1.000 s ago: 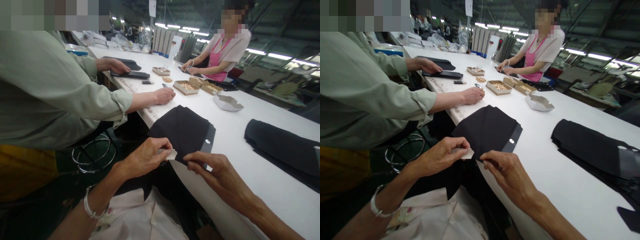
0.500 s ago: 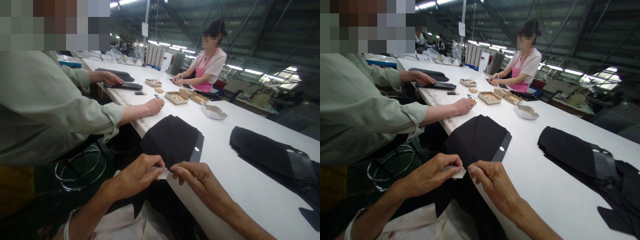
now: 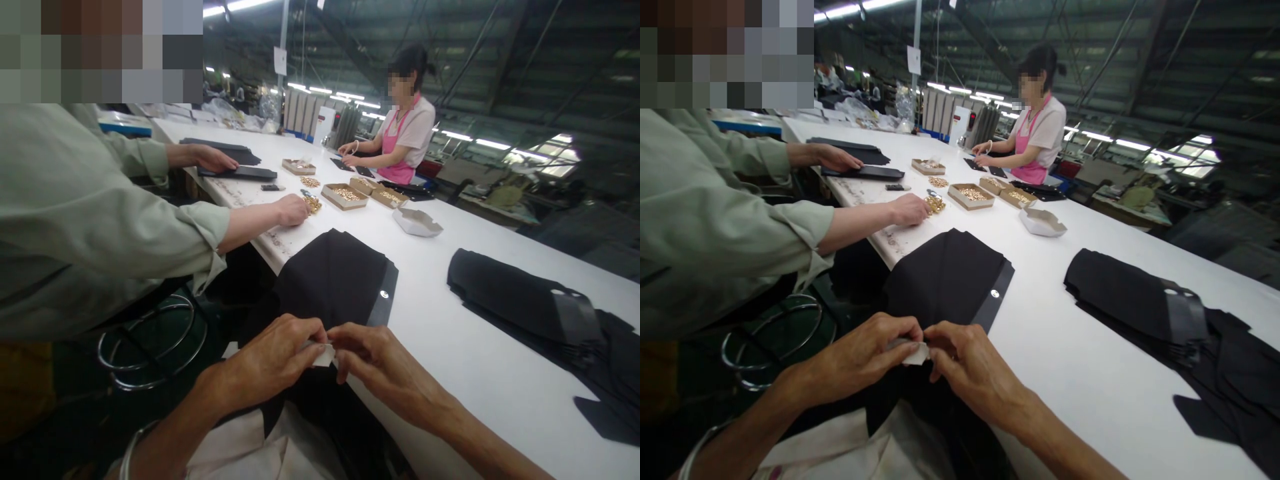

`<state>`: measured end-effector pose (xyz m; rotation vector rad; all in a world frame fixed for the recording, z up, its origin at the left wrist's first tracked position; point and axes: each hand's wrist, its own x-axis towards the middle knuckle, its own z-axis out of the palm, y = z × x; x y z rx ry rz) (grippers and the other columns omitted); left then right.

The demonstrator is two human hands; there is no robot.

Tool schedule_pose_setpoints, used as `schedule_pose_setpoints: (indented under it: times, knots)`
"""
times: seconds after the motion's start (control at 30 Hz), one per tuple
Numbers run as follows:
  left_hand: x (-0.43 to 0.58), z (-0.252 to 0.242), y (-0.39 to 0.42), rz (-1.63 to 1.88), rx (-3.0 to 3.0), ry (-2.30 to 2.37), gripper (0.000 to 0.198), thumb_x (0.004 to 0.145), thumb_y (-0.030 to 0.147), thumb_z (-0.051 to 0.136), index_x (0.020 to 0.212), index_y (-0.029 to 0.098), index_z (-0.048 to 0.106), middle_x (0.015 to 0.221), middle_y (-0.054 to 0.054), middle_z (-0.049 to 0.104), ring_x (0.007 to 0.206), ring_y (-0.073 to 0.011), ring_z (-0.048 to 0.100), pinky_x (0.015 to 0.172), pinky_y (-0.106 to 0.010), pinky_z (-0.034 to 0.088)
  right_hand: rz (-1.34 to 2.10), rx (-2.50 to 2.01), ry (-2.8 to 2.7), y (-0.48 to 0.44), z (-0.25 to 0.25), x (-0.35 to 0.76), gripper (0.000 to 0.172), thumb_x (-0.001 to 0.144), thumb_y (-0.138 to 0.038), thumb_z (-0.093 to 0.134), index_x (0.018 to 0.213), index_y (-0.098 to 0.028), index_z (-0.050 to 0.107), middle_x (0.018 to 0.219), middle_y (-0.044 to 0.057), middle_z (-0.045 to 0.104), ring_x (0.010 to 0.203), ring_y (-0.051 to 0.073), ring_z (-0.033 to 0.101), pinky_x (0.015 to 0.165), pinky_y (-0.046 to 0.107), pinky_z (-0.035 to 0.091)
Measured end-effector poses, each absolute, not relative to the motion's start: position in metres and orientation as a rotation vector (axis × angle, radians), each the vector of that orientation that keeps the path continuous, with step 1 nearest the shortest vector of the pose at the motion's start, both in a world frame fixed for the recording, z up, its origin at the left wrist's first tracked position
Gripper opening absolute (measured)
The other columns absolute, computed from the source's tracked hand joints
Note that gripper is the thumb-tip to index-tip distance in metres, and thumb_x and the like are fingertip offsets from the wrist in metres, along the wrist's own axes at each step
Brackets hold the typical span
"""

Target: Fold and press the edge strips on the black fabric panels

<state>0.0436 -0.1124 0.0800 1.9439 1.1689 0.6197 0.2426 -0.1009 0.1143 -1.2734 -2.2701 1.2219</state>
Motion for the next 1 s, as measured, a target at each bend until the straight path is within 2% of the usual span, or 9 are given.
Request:
schedule_pose_setpoints:
  times: [0.13, 0.27, 0.53, 0.6, 0.7, 0.73, 0.8, 0.87, 1.0]
  knots:
    - [0.046, 0.079, -0.113, 0.636, 1.928, 1.167, 0.02, 0.095, 0.03, 0.043, 0.088, 0.021, 0.06, 0.079, 0.003, 0.06, 0.08, -0.0126, 0.053, 0.073, -0.025, 0.035, 1.182, -1.303, -2.255, -0.1, 0.114, 0.243, 0.018, 0.09, -0.022, 0.052, 0.093, -0.016, 0.069, 0.065, -0.001, 0.067, 0.059, 0.01, 0.061, 0.054, 0.019, 0.039]
    - [0.049, 0.082, -0.115, 0.583, 1.95, 1.195, 0.021, 0.095, 0.031, 0.042, 0.091, 0.021, 0.06, 0.086, 0.002, 0.062, 0.088, -0.0152, 0.053, 0.079, -0.027, 0.036, 1.036, -1.331, -2.328, -0.1, 0.111, 0.243, 0.015, 0.089, -0.025, 0.056, 0.087, -0.017, 0.068, 0.065, -0.001, 0.065, 0.057, 0.009, 0.057, 0.054, 0.019, 0.037]
    - [0.058, 0.075, -0.116, 0.596, 1.941, 1.251, 0.021, 0.096, 0.03, 0.041, 0.091, 0.021, 0.058, 0.09, 0.0, 0.063, 0.089, -0.0167, 0.056, 0.08, -0.029, 0.038, 0.726, -1.431, -2.479, -0.101, 0.106, 0.242, 0.02, 0.089, -0.024, 0.052, 0.073, -0.017, 0.062, 0.059, -0.003, 0.055, 0.051, 0.007, 0.042, 0.05, 0.021, 0.027]
    - [0.057, 0.066, -0.116, 0.665, 1.93, 1.246, 0.017, 0.095, 0.032, 0.044, 0.103, 0.023, 0.056, 0.097, 0.0, 0.063, 0.094, -0.017, 0.056, 0.083, -0.029, 0.039, 0.751, -1.432, -2.444, -0.102, 0.107, 0.242, 0.019, 0.088, -0.022, 0.053, 0.072, -0.016, 0.061, 0.056, -0.004, 0.051, 0.049, 0.006, 0.039, 0.049, 0.021, 0.026]
    - [0.056, 0.061, -0.117, 0.761, 1.894, 1.246, 0.037, 0.092, 0.033, 0.052, 0.128, 0.027, 0.045, 0.109, -0.001, 0.063, 0.103, -0.017, 0.057, 0.091, -0.028, 0.039, 0.863, -1.406, -2.38, -0.104, 0.11, 0.242, 0.018, 0.087, -0.019, 0.052, 0.069, -0.016, 0.058, 0.054, -0.006, 0.046, 0.048, 0.006, 0.037, 0.047, 0.02, 0.025]
    - [0.055, 0.062, -0.118, 0.763, 1.89, 1.248, 0.036, 0.092, 0.032, 0.052, 0.127, 0.026, 0.047, 0.108, -0.001, 0.064, 0.103, -0.0168, 0.057, 0.092, -0.028, 0.039, 0.903, -1.4, -2.356, -0.105, 0.111, 0.242, 0.019, 0.087, -0.019, 0.052, 0.069, -0.016, 0.058, 0.054, -0.006, 0.046, 0.048, 0.006, 0.038, 0.047, 0.019, 0.026]
    - [0.054, 0.07, -0.119, 0.715, 1.906, 1.242, 0.019, 0.093, 0.032, 0.049, 0.106, 0.022, 0.06, 0.097, 0.0, 0.066, 0.093, -0.0157, 0.059, 0.084, -0.026, 0.04, 0.95, -1.4, -2.318, -0.106, 0.113, 0.242, 0.019, 0.087, -0.02, 0.052, 0.07, -0.016, 0.058, 0.054, -0.006, 0.047, 0.048, 0.006, 0.042, 0.047, 0.019, 0.028]
    - [0.053, 0.078, -0.12, 0.66, 1.929, 1.214, 0.023, 0.095, 0.032, 0.045, 0.086, 0.019, 0.062, 0.084, 0.001, 0.064, 0.082, -0.0139, 0.058, 0.077, -0.025, 0.039, 0.932, -1.412, -2.329, -0.107, 0.114, 0.241, 0.02, 0.088, -0.021, 0.053, 0.07, -0.016, 0.06, 0.053, -0.005, 0.047, 0.048, 0.007, 0.042, 0.047, 0.02, 0.029]
    - [0.05, 0.086, -0.118, 0.62, 1.935, 1.189, 0.025, 0.096, 0.031, 0.041, 0.086, 0.019, 0.061, 0.084, 0.001, 0.062, 0.086, -0.0143, 0.054, 0.079, -0.025, 0.036, 0.754, -1.384, -2.454, -0.105, 0.115, 0.244, 0.018, 0.09, -0.026, 0.055, 0.089, -0.016, 0.07, 0.066, -0.001, 0.063, 0.056, 0.01, 0.051, 0.054, 0.023, 0.034]
